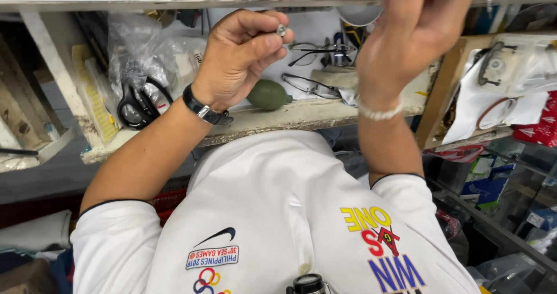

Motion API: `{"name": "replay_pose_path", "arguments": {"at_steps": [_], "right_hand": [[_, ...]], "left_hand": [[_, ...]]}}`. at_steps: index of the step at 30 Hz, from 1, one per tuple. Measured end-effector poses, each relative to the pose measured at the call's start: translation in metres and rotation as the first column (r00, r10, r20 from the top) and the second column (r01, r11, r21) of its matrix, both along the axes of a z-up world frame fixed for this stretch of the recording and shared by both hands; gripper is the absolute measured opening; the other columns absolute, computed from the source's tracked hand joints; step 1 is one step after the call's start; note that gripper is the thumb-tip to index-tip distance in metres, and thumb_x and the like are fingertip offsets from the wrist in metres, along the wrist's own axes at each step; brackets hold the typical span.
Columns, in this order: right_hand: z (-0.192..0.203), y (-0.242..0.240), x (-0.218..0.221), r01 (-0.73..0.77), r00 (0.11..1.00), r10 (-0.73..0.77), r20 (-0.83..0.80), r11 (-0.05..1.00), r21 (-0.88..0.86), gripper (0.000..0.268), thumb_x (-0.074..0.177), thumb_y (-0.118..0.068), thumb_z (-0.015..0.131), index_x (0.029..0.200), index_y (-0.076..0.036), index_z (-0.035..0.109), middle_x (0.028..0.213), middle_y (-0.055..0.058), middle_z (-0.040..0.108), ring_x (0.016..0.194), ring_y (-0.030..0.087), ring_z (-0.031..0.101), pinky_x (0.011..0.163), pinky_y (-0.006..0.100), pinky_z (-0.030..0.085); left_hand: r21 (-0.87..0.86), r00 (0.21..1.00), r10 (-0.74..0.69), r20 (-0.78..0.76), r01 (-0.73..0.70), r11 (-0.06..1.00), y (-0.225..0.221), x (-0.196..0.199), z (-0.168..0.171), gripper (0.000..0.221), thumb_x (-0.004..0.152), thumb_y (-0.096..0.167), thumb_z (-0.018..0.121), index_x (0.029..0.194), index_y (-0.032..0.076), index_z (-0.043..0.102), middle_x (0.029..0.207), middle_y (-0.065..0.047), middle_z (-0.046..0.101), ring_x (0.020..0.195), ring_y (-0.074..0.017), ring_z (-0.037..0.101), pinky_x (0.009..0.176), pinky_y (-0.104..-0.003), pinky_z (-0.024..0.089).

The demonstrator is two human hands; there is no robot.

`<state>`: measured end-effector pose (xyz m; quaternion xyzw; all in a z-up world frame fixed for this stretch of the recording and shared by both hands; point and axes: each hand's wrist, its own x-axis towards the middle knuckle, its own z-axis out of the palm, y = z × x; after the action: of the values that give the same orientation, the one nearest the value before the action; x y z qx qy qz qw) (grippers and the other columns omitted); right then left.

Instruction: Cleaning tiny watch components using specialized cleaning putty and tweezers at a repair station.

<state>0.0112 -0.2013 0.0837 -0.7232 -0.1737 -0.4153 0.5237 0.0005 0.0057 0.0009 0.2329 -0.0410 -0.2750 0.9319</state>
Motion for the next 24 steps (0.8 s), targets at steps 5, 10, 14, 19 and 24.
{"name": "replay_pose_path", "arguments": {"at_steps": [5, 10, 14, 19, 24], "right_hand": [[-0.006, 0.063, -0.051, 0.058, 0.937, 0.075, -0.34, 0.929, 0.366, 0.02, 0.107, -0.02, 0.061, 0.11, -0.001, 0.056, 0.099, 0.02, 0.066, 0.094, 0.035, 0.074, 0.084, 0.041, 0.068], [-0.011, 0.066, -0.054, 0.019, 0.935, 0.12, -0.334, 0.923, 0.385, 0.018, 0.107, -0.017, 0.06, 0.111, 0.0, 0.055, 0.1, 0.022, 0.068, 0.096, 0.036, 0.074, 0.086, 0.041, 0.068], [-0.014, 0.068, -0.055, -0.005, 0.928, 0.141, -0.345, 0.93, 0.367, 0.016, 0.108, -0.017, 0.059, 0.112, -0.002, 0.056, 0.101, 0.022, 0.069, 0.097, 0.037, 0.074, 0.088, 0.044, 0.068], [-0.014, 0.07, -0.055, 0.032, 0.923, 0.104, -0.37, 0.939, 0.343, 0.015, 0.108, -0.016, 0.059, 0.111, -0.002, 0.057, 0.101, 0.022, 0.068, 0.095, 0.035, 0.074, 0.088, 0.043, 0.069], [-0.016, 0.07, -0.056, 0.038, 0.916, 0.105, -0.388, 0.938, 0.344, 0.016, 0.108, -0.016, 0.059, 0.111, -0.001, 0.057, 0.102, 0.022, 0.068, 0.092, 0.037, 0.074, 0.086, 0.043, 0.069]], "left_hand": [[0.077, 0.996, -0.004, -0.084, 0.01, 0.997, -0.002, -0.002, 0.003, 0.018, 0.097, -0.009, 0.072, 0.11, 0.003, 0.071, 0.123, -0.012, 0.07, 0.111, -0.0261, 0.074, 0.093, -0.031, 0.067], [0.087, 0.996, 0.001, -0.087, 0.006, 0.996, -0.002, -0.002, 0.001, 0.017, 0.098, -0.009, 0.072, 0.111, 0.002, 0.071, 0.126, -0.012, 0.068, 0.111, -0.0252, 0.074, 0.093, -0.029, 0.067], [0.108, 0.998, 0.008, -0.069, 0.0, 0.994, -0.003, -0.002, -0.002, 0.017, 0.097, -0.007, 0.072, 0.111, 0.004, 0.071, 0.126, -0.011, 0.068, 0.109, -0.0241, 0.074, 0.093, -0.03, 0.067], [0.112, 0.997, 0.004, -0.072, 0.004, 0.994, -0.002, -0.002, -0.003, 0.018, 0.098, -0.007, 0.072, 0.112, 0.004, 0.071, 0.127, -0.011, 0.068, 0.111, -0.0247, 0.074, 0.095, -0.03, 0.066], [0.116, 0.997, 0.007, -0.074, 0.002, 0.993, -0.002, -0.002, -0.004, 0.018, 0.097, -0.007, 0.072, 0.112, 0.004, 0.07, 0.127, -0.011, 0.068, 0.111, -0.0247, 0.073, 0.096, -0.031, 0.066]]}}
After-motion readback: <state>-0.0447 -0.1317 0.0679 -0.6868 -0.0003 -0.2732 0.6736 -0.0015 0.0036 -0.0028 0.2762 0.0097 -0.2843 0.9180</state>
